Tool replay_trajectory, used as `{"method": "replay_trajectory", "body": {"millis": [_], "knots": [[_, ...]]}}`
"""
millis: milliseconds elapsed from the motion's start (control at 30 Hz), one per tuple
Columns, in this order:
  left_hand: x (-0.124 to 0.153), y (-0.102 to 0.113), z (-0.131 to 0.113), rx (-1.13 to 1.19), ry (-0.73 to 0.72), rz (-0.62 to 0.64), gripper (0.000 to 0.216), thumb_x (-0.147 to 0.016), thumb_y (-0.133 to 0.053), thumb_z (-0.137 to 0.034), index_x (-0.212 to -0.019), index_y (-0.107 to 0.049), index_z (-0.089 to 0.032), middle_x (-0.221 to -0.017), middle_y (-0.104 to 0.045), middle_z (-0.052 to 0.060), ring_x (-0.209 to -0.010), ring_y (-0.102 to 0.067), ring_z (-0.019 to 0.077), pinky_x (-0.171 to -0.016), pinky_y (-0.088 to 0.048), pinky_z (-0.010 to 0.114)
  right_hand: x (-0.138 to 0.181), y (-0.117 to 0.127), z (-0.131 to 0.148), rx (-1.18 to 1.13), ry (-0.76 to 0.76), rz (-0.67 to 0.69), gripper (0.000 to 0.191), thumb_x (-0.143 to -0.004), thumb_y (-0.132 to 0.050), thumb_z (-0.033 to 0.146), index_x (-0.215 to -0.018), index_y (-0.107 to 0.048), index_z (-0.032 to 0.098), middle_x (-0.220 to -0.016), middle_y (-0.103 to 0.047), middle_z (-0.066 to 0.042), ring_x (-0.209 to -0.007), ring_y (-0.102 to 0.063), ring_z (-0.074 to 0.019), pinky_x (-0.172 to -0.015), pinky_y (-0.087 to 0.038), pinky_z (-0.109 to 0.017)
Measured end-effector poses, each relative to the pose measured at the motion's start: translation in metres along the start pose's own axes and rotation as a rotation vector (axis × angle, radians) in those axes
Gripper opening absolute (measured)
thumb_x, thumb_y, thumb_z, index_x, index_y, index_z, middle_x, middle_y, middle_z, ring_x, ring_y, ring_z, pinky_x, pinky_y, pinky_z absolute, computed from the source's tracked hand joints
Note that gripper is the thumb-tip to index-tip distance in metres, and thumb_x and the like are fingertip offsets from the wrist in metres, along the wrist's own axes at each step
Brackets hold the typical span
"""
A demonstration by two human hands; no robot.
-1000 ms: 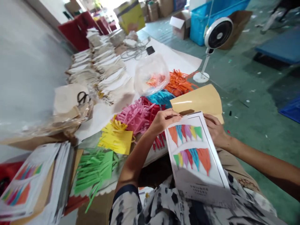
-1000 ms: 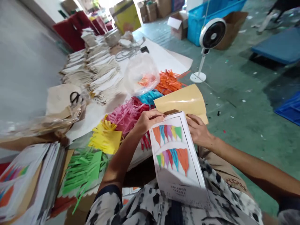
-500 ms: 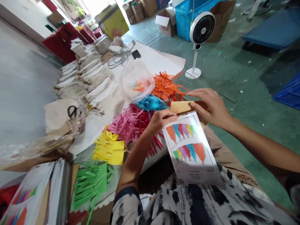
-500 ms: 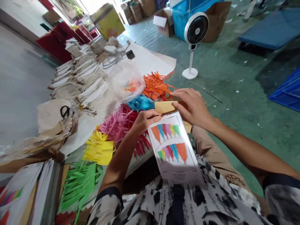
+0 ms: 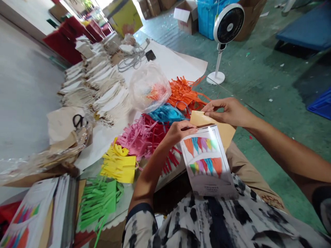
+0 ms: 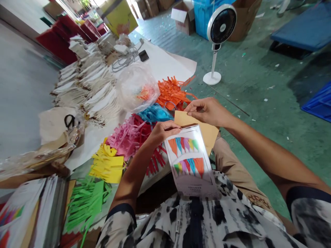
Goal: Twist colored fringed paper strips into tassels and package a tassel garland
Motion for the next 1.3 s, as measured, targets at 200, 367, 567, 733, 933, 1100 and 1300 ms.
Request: {"method": "replay_trajectory", "body": {"millis": [200,367,567,733,933,1100,1300], "knots": [[0.000,0.009,0.004,-0.042,0.003,-0.064,0.031,-0.085,-0.087,-0.048,-0.097,-0.091,-0.020,-0.106,-0.084,0.008,-0.099,-0.076,0.0245,-0.093,-0.055,0.036,0.017,0.030,-0.031,-0.137,-0.112,0.111,0.049,-0.084,-0.091,0.061,-0.117,-0.086,0.025,-0.097,-0.084,-0.003,-0.080,-0.073,-0.0186,-0.070,-0.057,-0.033],[-0.003,0.010,0.007,-0.059,0.044,-0.082,0.031,-0.085,-0.086,-0.049,-0.097,-0.091,-0.021,-0.104,-0.084,0.007,-0.100,-0.076,0.0252,-0.092,-0.056,0.035,0.038,0.033,-0.048,-0.327,-0.152,-0.057,0.053,-0.079,-0.097,0.052,-0.125,-0.085,0.028,-0.105,-0.086,-0.004,-0.092,-0.078,-0.0210,-0.079,-0.065,-0.035],[-0.011,0.007,0.015,0.007,0.076,-0.103,0.031,-0.081,-0.088,-0.048,-0.095,-0.090,-0.021,-0.104,-0.085,0.007,-0.097,-0.076,0.0253,-0.087,-0.057,0.034,0.050,0.030,-0.062,-0.388,-0.163,-0.214,0.060,-0.073,-0.101,0.053,-0.124,-0.086,0.027,-0.114,-0.086,-0.007,-0.095,-0.079,-0.0218,-0.086,-0.068,-0.038],[-0.019,0.003,0.018,0.038,0.088,-0.089,0.032,-0.079,-0.089,-0.049,-0.095,-0.091,-0.021,-0.103,-0.085,0.007,-0.097,-0.076,0.0252,-0.088,-0.057,0.034,0.058,0.030,-0.066,-0.397,-0.225,-0.348,0.056,-0.072,-0.102,0.057,-0.117,-0.087,0.027,-0.100,-0.084,-0.005,-0.086,-0.077,-0.0192,-0.084,-0.067,-0.038],[-0.028,-0.003,0.014,0.004,0.078,-0.040,0.033,-0.081,-0.089,-0.050,-0.097,-0.091,-0.021,-0.104,-0.086,0.007,-0.102,-0.078,0.0268,-0.092,-0.057,0.035,0.064,0.029,-0.070,-0.508,-0.329,-0.467,0.048,-0.072,-0.102,0.063,-0.103,-0.090,0.028,-0.090,-0.084,-0.004,-0.079,-0.076,-0.0179,-0.076,-0.066,-0.034],[-0.033,-0.009,0.015,0.034,0.103,-0.021,0.038,-0.080,-0.090,-0.052,-0.099,-0.091,-0.019,-0.103,-0.086,0.008,-0.098,-0.078,0.0263,-0.087,-0.057,0.034,0.067,0.031,-0.074,-0.570,-0.381,-0.482,0.054,-0.073,-0.099,0.070,-0.105,-0.088,0.029,-0.093,-0.084,-0.004,-0.080,-0.077,-0.0197,-0.076,-0.068,-0.037],[-0.034,-0.011,0.023,0.118,0.174,-0.082,0.044,-0.078,-0.090,-0.054,-0.100,-0.089,-0.017,-0.102,-0.085,0.008,-0.091,-0.075,0.0229,-0.079,-0.055,0.029,0.079,0.026,-0.083,-0.578,-0.316,-0.361,0.076,-0.080,-0.099,0.056,-0.144,-0.066,0.033,-0.098,-0.082,0.001,-0.086,-0.078,-0.0182,-0.081,-0.067,-0.035]]}}
Point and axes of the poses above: each hand's wrist, its own x-axis away from the middle knuckle, its own y-axis out of the back of the hand, z = x × y, the point moved 2 cm from there along -x, towards the middle knuckle
